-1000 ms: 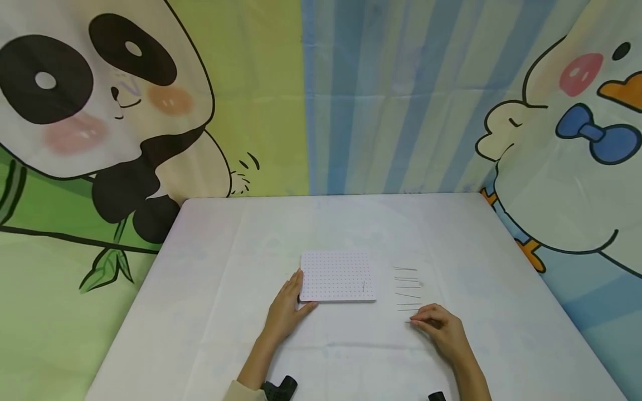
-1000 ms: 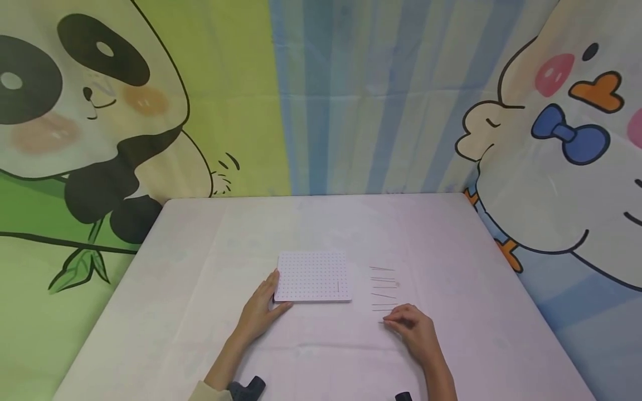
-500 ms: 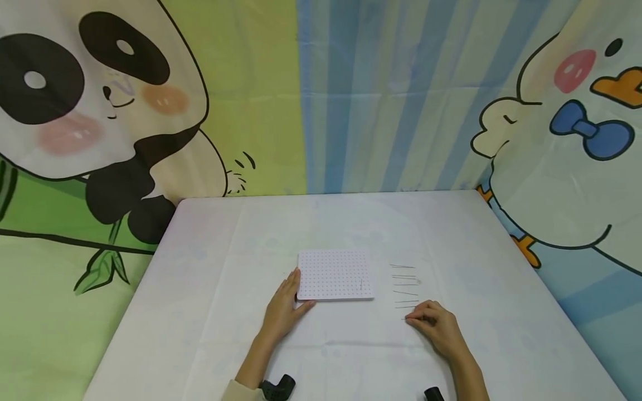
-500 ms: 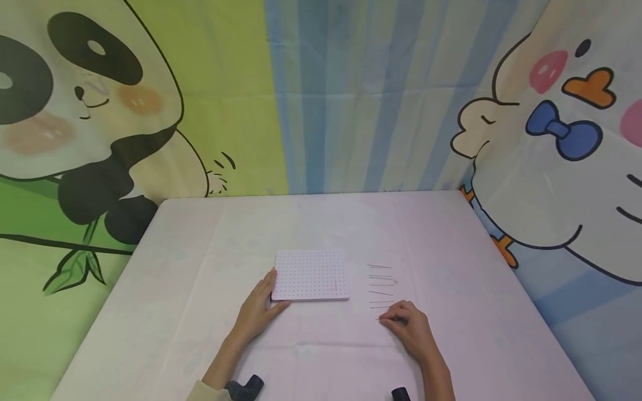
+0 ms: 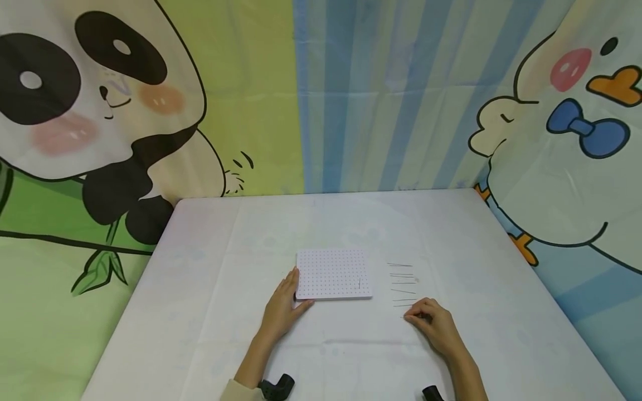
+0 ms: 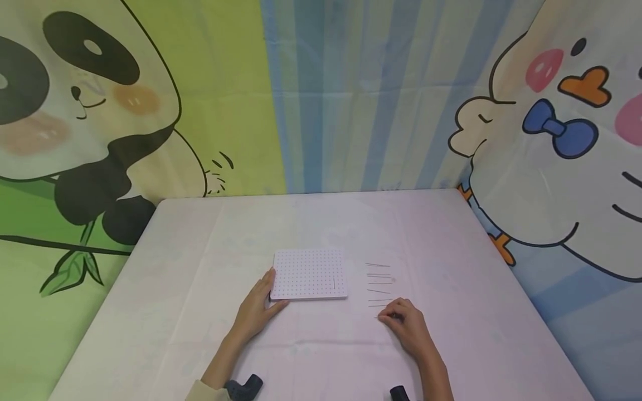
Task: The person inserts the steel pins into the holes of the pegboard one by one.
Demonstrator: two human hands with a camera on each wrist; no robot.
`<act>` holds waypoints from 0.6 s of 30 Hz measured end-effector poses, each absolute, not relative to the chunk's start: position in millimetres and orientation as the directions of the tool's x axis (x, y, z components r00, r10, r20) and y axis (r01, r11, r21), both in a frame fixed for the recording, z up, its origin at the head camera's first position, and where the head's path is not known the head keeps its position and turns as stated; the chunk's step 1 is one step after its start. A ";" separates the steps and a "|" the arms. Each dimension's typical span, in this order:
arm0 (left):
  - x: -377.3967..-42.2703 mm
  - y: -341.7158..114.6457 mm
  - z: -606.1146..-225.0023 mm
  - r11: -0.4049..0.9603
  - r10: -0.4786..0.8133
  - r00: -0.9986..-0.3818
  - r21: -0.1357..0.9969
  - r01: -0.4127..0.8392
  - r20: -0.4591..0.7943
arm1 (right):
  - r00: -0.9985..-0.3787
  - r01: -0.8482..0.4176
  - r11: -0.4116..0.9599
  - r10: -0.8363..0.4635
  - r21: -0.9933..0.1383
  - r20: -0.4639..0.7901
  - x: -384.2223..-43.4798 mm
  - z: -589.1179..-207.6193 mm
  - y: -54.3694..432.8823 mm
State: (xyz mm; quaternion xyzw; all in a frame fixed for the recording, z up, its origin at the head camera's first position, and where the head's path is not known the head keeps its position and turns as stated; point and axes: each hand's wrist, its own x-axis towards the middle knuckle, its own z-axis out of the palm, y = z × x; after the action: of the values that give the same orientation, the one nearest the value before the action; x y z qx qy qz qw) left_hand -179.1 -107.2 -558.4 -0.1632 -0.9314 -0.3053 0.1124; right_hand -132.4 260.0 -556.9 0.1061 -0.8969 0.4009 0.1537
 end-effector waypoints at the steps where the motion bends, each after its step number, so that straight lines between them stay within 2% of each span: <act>1: -179.0 -107.3 -558.4 0.759 0.236 -0.920 0.532 0.375 0.312 | -0.931 -0.301 0.672 -0.055 -0.677 0.360 -132.8 -556.3 259.3; 6: -178.1 -108.7 -559.1 0.759 0.237 -0.923 0.535 0.371 0.304 | -0.928 -0.236 0.688 0.048 -0.686 0.369 -139.0 -548.7 252.7; 10: -177.5 -109.6 -558.6 0.759 0.235 -0.923 0.536 0.370 0.304 | -0.912 -0.193 0.642 0.162 -0.742 0.377 -153.7 -539.3 241.6; 14: -177.6 -109.5 -557.2 0.751 0.233 -0.922 0.545 0.372 0.309 | -0.896 -0.233 0.492 0.226 -0.839 0.382 -173.1 -533.9 221.9; 18: -177.2 -108.6 -555.8 0.744 0.233 -0.925 0.558 0.368 0.299 | -0.899 -0.340 0.278 0.185 -0.898 0.398 -187.0 -531.7 197.1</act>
State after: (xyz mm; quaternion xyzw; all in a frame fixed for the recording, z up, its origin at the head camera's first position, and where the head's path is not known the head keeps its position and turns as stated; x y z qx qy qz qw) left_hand -177.2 -108.6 -555.8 -0.1621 -0.9278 -0.3191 0.1055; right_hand -187.0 197.1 -531.7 0.0504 -0.7685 0.5988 0.2195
